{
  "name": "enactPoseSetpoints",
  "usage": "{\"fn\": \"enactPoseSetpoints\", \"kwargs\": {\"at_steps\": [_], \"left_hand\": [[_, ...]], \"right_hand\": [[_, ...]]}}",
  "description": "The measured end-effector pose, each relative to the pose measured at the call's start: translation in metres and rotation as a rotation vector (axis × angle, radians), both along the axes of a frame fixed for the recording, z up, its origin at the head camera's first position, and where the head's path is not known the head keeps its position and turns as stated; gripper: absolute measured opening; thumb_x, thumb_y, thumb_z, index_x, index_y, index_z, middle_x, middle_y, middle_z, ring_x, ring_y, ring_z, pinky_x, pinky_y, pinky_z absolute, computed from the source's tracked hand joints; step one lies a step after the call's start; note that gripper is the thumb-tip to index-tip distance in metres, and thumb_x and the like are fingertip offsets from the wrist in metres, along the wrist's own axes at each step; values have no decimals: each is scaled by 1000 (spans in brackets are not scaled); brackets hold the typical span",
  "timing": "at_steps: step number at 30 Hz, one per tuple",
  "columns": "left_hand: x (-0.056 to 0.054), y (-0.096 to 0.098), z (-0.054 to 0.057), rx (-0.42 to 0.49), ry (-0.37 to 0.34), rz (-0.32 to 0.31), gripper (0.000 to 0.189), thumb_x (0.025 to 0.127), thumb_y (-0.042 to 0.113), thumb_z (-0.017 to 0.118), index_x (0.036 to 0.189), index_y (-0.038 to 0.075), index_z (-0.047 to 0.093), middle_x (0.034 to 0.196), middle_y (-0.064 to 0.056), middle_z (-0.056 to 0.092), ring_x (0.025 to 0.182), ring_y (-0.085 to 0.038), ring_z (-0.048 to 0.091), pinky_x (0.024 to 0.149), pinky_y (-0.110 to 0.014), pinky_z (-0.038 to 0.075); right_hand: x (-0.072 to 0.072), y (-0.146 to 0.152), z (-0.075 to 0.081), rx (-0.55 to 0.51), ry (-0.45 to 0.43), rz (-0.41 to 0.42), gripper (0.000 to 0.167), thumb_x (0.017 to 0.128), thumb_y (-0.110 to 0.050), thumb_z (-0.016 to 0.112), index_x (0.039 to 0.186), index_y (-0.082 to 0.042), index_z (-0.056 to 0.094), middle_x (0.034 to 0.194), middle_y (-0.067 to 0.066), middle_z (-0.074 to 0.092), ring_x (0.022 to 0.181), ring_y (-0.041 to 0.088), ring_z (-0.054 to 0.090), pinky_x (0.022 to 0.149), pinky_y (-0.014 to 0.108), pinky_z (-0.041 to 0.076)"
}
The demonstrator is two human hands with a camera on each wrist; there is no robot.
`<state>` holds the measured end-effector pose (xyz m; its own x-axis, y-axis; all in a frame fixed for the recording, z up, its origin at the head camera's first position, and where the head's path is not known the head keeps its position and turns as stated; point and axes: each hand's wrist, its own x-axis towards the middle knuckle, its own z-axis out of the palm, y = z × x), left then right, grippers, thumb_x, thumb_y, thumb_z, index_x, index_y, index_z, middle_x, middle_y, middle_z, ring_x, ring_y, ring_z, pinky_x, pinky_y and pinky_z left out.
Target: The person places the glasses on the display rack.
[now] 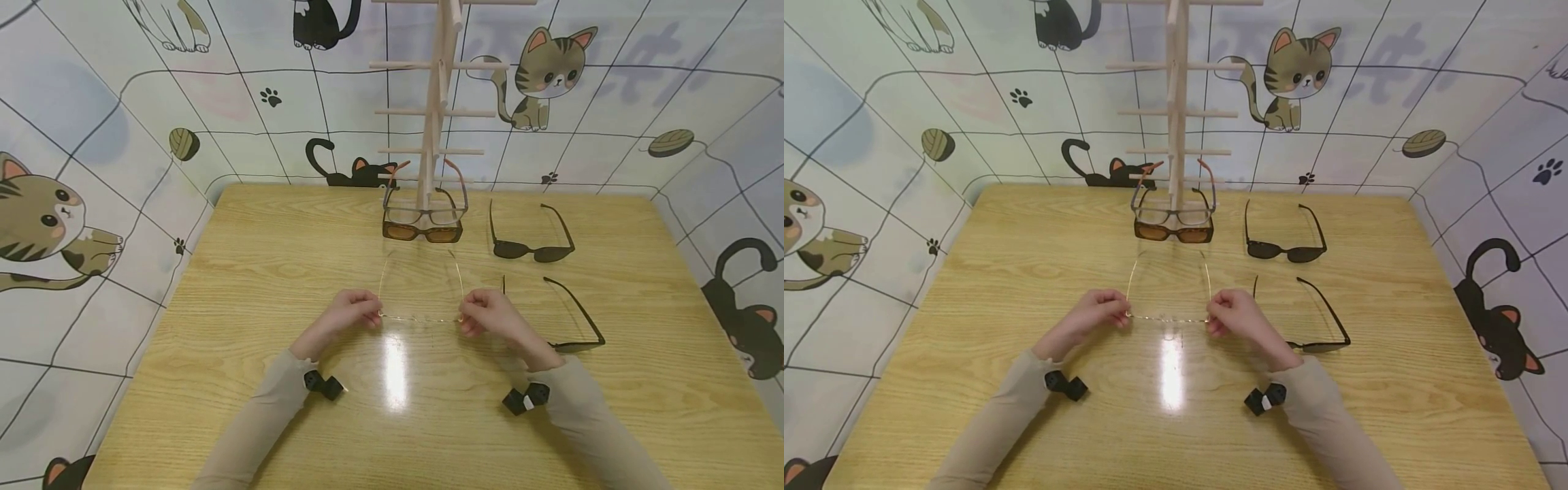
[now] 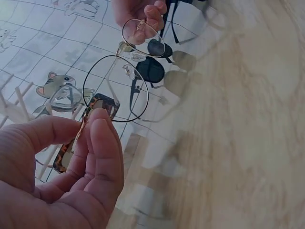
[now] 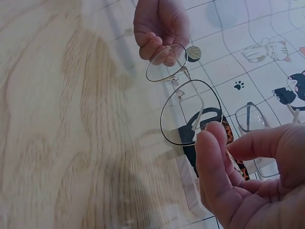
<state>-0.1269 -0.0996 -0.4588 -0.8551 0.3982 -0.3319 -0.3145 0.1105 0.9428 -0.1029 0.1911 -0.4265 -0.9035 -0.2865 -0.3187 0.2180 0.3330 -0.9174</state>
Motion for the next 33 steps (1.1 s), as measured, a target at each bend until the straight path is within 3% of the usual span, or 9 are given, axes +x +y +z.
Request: {"fn": "enactPoseSetpoints", "kwargs": {"at_steps": [6,10,16,23,33], "left_hand": [[2,-2,9,80,-35,34,28,91,1,53,103,-24,49,72,-2,62,63,-10,61,60,-19,53],[3,-4,12,119,-37,39,18,91,0,52,96,-18,54,72,-1,62,63,-10,61,60,-19,53],[9,-4,25,155,-37,38,20,91,1,53,98,-18,53,72,-2,61,63,-10,61,61,-21,53],[13,-4,39,221,-30,46,7,91,0,53,87,1,59,71,-2,61,62,-10,62,60,-20,53],[15,-2,62,252,-13,64,10,93,0,52,88,5,58,74,-1,61,64,-10,62,62,-21,52]], "right_hand": [[1,0,4,-74,-30,-6,23,94,-6,50,95,17,52,71,8,61,62,17,63,59,32,57],[3,1,8,-92,-37,-22,26,95,-7,51,98,18,51,72,7,60,62,15,63,60,33,57],[6,2,15,-127,-31,-28,24,95,-9,51,95,14,53,71,5,59,61,15,62,59,33,57],[12,2,29,-170,0,-55,15,95,-12,53,88,1,58,70,5,57,58,13,59,60,37,57],[18,3,49,-239,17,-88,11,95,-13,55,91,-4,58,72,1,58,59,11,57,59,30,55]]}}
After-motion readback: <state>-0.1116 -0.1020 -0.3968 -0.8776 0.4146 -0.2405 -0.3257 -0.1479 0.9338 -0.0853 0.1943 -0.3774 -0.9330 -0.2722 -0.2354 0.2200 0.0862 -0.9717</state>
